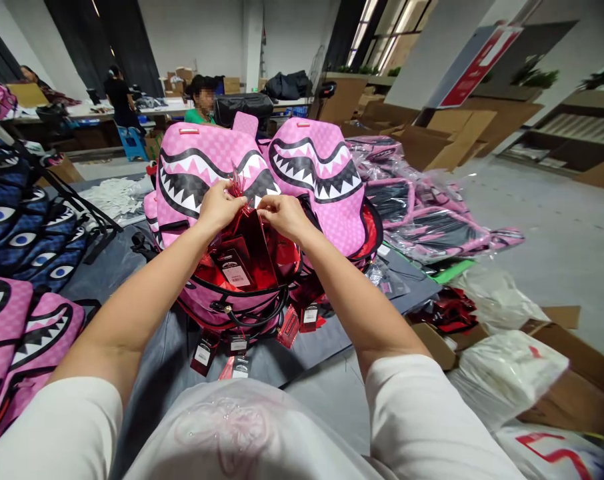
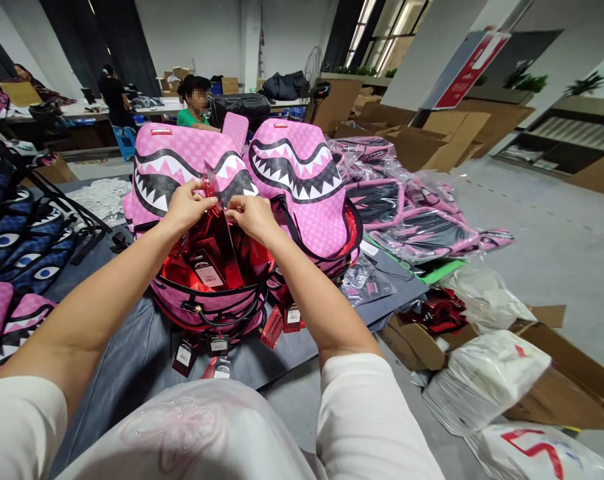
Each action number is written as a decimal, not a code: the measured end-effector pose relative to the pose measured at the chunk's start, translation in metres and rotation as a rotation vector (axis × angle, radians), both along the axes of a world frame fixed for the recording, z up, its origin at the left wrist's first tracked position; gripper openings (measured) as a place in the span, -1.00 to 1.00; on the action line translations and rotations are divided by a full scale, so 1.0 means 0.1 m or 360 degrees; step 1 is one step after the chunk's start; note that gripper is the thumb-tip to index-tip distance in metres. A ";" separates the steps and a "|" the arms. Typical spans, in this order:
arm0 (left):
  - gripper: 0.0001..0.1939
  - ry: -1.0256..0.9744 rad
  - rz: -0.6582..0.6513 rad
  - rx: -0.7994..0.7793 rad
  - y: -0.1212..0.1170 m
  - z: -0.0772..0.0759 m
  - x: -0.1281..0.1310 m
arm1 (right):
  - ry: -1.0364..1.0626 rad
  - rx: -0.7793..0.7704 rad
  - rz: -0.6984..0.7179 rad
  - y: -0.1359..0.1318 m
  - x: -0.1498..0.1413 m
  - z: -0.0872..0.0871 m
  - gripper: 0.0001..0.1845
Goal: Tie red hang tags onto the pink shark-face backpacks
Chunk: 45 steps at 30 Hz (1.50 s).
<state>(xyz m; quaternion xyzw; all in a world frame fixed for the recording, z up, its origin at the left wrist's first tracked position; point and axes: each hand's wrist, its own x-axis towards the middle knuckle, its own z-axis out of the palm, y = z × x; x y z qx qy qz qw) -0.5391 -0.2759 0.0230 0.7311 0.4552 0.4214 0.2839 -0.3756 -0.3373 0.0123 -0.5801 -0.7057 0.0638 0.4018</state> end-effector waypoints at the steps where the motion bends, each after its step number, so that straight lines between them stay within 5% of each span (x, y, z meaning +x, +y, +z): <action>1: -0.67 -0.0021 -0.0003 -0.0021 -0.02 0.01 0.00 | -0.0078 -0.0020 -0.0016 -0.03 0.00 0.04 -0.90; 8: -0.78 -0.0150 0.0124 0.0016 0.00 -0.02 -0.02 | -0.0696 0.0161 -0.0288 -0.24 0.14 0.16 -0.82; 15: -0.62 -0.0139 -0.0019 0.0218 0.04 -0.04 -0.17 | -0.0149 0.0850 -0.0571 -0.67 0.39 0.37 -0.78; 19: -0.62 -0.0346 0.0031 0.0714 -0.37 0.12 -0.45 | 0.0179 0.1071 -0.0445 -1.35 0.03 0.51 -0.89; 22: -0.78 -0.0592 -0.0161 0.0754 -0.91 0.14 -0.74 | 0.0382 0.0812 -0.0060 -1.82 -0.33 0.45 -0.93; 25: -0.84 -0.0597 -0.0438 0.0511 -1.42 -0.06 -0.99 | 0.0344 0.0489 0.0276 -2.03 -0.69 0.17 -0.89; 30: -0.84 -0.0465 -0.0724 0.0018 -1.91 -0.83 -1.32 | 0.0511 0.0022 0.0487 -1.97 -1.32 -0.69 -0.92; 35: -0.85 -0.0674 -0.0396 -0.0246 -2.14 -1.40 -1.63 | 0.0816 -0.0152 0.0366 -1.88 -1.79 -1.38 -0.85; 41: -0.87 -0.0659 -0.0028 -0.0363 -2.14 -1.65 -1.84 | 0.0713 -0.0148 0.0229 -1.80 -2.12 -1.75 -0.84; 45: -0.82 -0.0787 0.0232 -0.0410 -1.97 -1.76 -1.99 | 0.0574 -0.0192 0.0029 -1.86 -2.04 -2.02 -0.82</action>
